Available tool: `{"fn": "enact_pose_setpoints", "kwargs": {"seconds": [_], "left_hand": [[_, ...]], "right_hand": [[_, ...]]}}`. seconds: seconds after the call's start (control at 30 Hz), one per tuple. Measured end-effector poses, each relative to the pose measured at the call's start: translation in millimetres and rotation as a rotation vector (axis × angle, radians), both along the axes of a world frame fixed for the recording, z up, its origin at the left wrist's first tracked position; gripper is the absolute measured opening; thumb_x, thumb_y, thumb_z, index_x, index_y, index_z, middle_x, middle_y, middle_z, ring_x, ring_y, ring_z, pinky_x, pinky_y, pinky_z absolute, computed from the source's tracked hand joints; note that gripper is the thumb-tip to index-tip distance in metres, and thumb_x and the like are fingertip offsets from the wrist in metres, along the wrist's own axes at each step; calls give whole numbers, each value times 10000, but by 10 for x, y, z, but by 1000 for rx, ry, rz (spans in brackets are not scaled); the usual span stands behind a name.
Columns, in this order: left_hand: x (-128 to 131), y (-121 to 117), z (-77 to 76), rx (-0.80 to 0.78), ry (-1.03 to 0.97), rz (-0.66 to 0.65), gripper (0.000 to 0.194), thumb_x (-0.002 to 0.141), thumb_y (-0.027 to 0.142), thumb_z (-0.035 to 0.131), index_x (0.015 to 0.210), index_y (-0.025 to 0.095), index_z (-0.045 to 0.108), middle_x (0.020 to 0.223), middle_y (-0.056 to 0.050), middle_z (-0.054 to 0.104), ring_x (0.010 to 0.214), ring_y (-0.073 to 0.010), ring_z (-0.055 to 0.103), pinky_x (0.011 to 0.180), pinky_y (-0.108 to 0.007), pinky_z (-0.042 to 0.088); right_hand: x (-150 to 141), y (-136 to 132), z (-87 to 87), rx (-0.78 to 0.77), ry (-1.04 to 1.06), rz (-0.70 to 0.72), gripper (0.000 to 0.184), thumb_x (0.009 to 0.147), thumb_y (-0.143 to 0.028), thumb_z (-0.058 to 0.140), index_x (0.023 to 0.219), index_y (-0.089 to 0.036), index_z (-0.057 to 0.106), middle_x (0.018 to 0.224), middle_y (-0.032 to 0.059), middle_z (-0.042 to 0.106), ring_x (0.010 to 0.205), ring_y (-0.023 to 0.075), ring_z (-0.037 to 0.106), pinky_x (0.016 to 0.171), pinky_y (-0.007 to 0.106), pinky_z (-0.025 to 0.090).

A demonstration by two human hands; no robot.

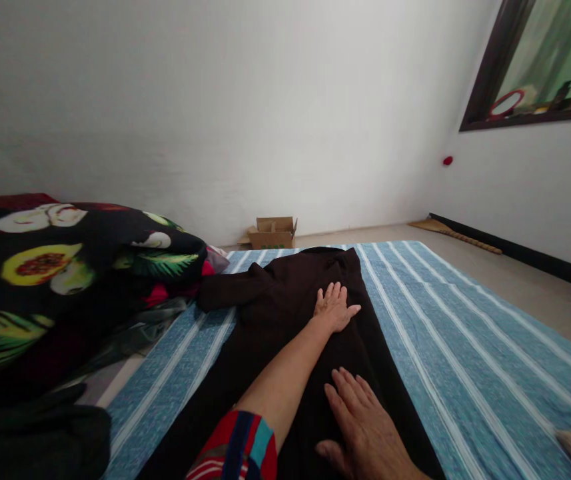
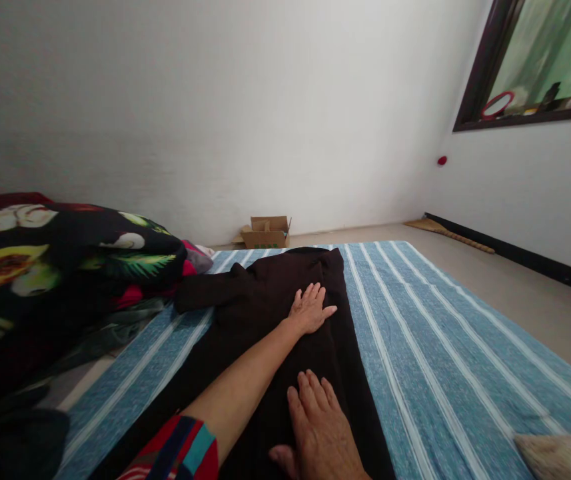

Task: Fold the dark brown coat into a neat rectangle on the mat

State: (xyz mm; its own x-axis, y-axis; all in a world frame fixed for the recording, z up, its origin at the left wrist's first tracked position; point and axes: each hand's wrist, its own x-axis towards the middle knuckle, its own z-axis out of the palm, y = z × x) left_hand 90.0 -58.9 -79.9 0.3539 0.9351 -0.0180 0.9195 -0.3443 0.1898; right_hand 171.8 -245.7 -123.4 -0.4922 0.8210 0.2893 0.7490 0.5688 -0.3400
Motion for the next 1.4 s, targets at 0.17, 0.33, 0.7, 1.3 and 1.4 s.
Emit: {"fn": "enact_pose_setpoints", "kwargs": {"seconds": [0.17,0.33,0.7,1.3,1.4], "left_hand": [[-34,-458,74,23,2,0,699,874,563,190,1415,124,250,1512,-103,137,1392,-226,33,1107,-473,57],[-216,-805,-49,5,-12,27,688,872,564,202,1411,141,268,1512,-112,137,1391,-241,33,1097,-506,40],[-365,-1090,-21,12,-37,151,643,874,506,271,1398,135,297,1511,-123,133,1391,-240,38,1106,-471,63],[-1007,-1131,43,285,-96,478,290,879,191,379,1049,146,610,1076,-126,597,1052,-228,509,892,-336,385],[-1194,-1010,90,295,-99,533,233,843,207,467,997,178,640,1015,-99,605,992,-224,520,833,-310,404]], "right_hand": [[49,-22,107,-55,-92,23,635,875,-533,394,1360,-124,403,1420,172,325,1309,321,296,1047,503,308],[44,-84,162,-37,-98,13,617,892,-533,357,1366,-141,394,1421,143,351,1318,304,290,1063,493,282],[34,-132,197,-42,-83,3,591,898,-515,354,1379,-171,374,1427,113,358,1324,260,294,1077,451,266],[27,-154,255,-124,-81,-35,601,893,-547,327,1359,-177,412,1436,111,336,1337,254,264,1095,444,215],[29,-152,258,-127,-74,-40,591,894,-540,333,1357,-182,414,1436,109,338,1336,255,267,1092,447,218]]}}
